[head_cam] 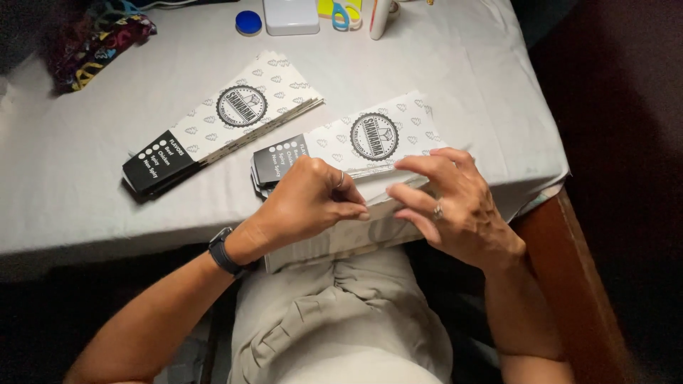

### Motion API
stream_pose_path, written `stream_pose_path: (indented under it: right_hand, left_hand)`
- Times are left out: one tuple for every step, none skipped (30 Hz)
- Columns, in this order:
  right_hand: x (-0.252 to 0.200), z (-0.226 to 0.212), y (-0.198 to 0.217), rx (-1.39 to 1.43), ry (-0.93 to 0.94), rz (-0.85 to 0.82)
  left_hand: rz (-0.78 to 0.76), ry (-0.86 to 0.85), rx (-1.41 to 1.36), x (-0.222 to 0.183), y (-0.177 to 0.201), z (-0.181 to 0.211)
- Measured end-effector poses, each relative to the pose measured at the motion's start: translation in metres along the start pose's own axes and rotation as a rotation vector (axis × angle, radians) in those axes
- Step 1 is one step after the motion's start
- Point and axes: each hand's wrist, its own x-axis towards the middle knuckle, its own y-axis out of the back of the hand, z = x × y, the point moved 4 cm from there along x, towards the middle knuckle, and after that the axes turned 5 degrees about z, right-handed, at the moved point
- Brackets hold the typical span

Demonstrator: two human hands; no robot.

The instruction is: The person is manually separating individual paper food wrappers from a large stack and organizing them into a new pile.

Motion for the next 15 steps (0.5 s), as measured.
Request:
stream_pose_path:
  right_hand:
    - [0.002, -0.002, 0.002, 0.001, 0.001, 0.0]
    - [0.003, -0.005, 0.004, -0.008, 0.016, 0.005]
    - [0.004, -0.008, 0.006, -0.016, 0.03, 0.009]
    - [0.003, -0.006, 0.005, -0.018, 0.026, 0.009]
    - [0.003, -0.004, 0.003, -0.046, 0.022, -0.017]
    - [0.003, -0.002, 0.001, -0.074, 0.018, -0.043]
    - [0.004, -0.004, 0.003, -0.076, 0.016, -0.042]
    - [0.005, -0.005, 0.005, -0.086, 0.021, -0.039]
    - [0.007, -0.007, 0.006, -0.097, 0.027, -0.035]
    - [0.005, -0.013, 0.01, -0.093, 0.03, -0.036]
    - [0.002, -0.02, 0.014, -0.094, 0.04, -0.038]
    - [-0.001, -0.026, 0.018, -0.097, 0.047, -0.039]
    - [0.002, -0.038, 0.03, -0.094, 0.047, -0.041]
    - [0.005, -0.049, 0.041, -0.011, 0.051, -0.078]
    - [0.008, -0.061, 0.052, 0.073, 0.055, -0.116]
  left_hand:
    - [0.002, 0.0, 0.001, 0.001, 0.001, -0.001]
    - [-0.012, 0.022, -0.019, 0.001, 0.001, -0.002]
    - [-0.026, 0.043, -0.039, 0.002, 0.001, -0.003]
    - [-0.03, 0.042, -0.039, 0.002, 0.001, -0.001]
    - [-0.04, 0.044, -0.041, 0.001, 0.0, 0.002]
    - [-0.049, 0.045, -0.042, 0.0, 0.0, 0.005]
    - [-0.052, 0.044, -0.041, 0.001, 0.001, 0.006]
    - [-0.058, 0.033, -0.036, 0.001, 0.001, 0.008]
    - [-0.063, 0.021, -0.031, 0.001, 0.002, 0.01]
    - [-0.059, 0.024, -0.032, 0.004, 0.006, 0.008]
    - [-0.015, -0.105, 0.033, 0.007, 0.012, 0.011]
    - [0.028, -0.234, 0.097, 0.009, 0.017, 0.014]
    - [0.029, -0.232, 0.096, 0.016, 0.024, 0.005]
    - [0.201, -0.321, 0.319, 0.024, 0.036, 0.0]
    - [0.371, -0.412, 0.542, 0.03, 0.047, -0.004]
